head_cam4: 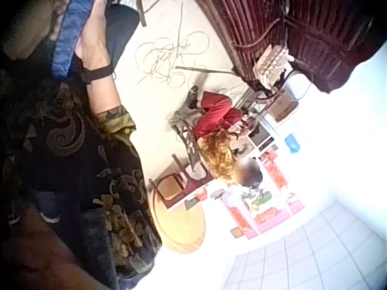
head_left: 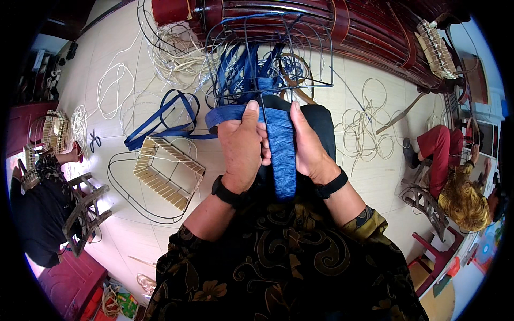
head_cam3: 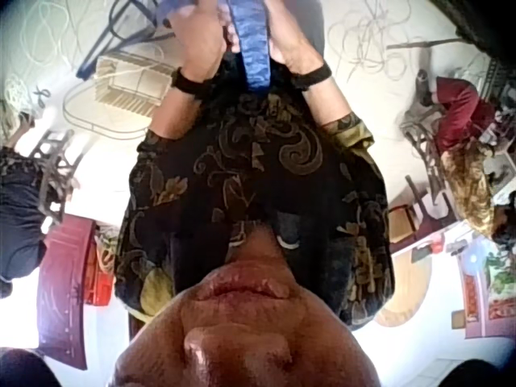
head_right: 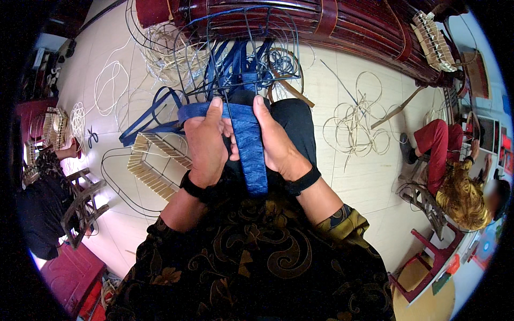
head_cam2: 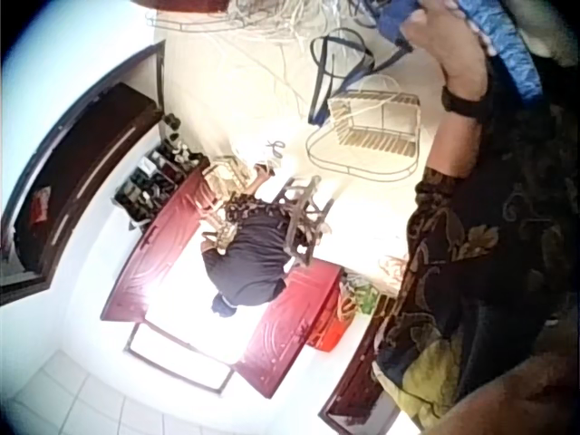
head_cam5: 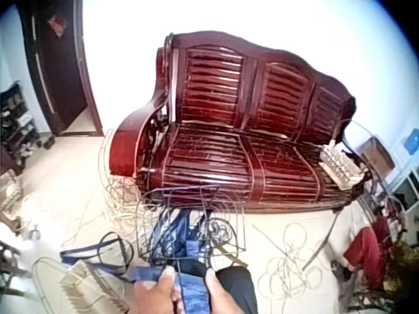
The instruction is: The person weaves blue plastic straps around a wire basket frame by hand, wrapping the handle and securing the straps to the base.
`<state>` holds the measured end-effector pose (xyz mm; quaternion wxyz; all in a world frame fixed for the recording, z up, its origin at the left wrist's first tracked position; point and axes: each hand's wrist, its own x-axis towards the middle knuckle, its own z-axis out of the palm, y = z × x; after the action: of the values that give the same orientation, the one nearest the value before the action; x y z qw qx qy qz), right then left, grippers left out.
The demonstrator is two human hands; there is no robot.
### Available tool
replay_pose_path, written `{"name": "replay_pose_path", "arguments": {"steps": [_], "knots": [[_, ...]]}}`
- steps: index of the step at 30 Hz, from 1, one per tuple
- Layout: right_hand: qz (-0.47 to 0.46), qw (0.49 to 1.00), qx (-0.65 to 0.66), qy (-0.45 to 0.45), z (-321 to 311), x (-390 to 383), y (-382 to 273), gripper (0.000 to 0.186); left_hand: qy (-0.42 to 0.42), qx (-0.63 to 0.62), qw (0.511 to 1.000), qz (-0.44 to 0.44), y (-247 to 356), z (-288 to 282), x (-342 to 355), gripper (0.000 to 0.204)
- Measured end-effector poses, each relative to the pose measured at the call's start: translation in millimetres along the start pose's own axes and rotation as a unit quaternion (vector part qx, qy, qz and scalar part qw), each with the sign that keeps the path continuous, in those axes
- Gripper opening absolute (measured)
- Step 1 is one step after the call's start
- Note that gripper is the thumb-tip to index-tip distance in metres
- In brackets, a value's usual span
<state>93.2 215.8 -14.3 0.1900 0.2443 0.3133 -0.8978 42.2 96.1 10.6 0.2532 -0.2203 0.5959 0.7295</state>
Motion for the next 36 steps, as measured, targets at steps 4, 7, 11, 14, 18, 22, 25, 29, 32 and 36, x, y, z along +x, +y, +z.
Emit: {"name": "replay_pose_path", "arguments": {"steps": [4, 7, 11, 14, 18, 22, 25, 29, 32, 36], "knots": [[0.009, 0.997, 0.023, -0.069, 4, 0, -1, 0.078, -0.011, -0.011, 1.000, 0.001, -2, -2, -1, 0.046], [-0.008, 0.998, -0.004, -0.060, 10, 0, 2, 0.081, -0.030, -0.059, 0.998, 0.021, -10, -5, 3, 0.049], [-0.011, 0.999, -0.024, -0.041, 8, -1, 4, 0.080, -0.041, -0.120, 0.992, -0.006, -19, -10, 8, 0.049], [-0.015, 0.999, -0.046, -0.011, 7, -1, 5, 0.081, -0.060, -0.134, 0.989, -0.019, -17, -10, 9, 0.049], [-0.021, 0.999, -0.021, -0.028, 2, 2, 5, 0.078, -0.043, -0.102, 0.994, -0.001, -12, -8, 8, 0.048], [-0.036, 0.995, -0.078, 0.057, 7, -4, 1, 0.068, -0.018, 0.060, 0.993, 0.104, 5, -3, -2, 0.044], [-0.070, 0.989, -0.112, 0.065, 9, -4, 2, 0.041, 0.020, 0.177, 0.964, 0.196, 8, -2, -7, 0.037], [-0.127, 0.974, -0.154, 0.107, 10, 3, -3, 0.024, 0.010, 0.170, 0.957, 0.236, 2, -2, -3, 0.030], [-0.156, 0.957, -0.221, 0.104, 2, 10, -8, 0.020, 0.026, 0.224, 0.921, 0.318, -6, -3, 5, 0.027], [-0.150, 0.956, -0.214, 0.134, 6, 8, -8, 0.018, 0.030, 0.279, 0.877, 0.389, 1, -1, 0, 0.014]]}}
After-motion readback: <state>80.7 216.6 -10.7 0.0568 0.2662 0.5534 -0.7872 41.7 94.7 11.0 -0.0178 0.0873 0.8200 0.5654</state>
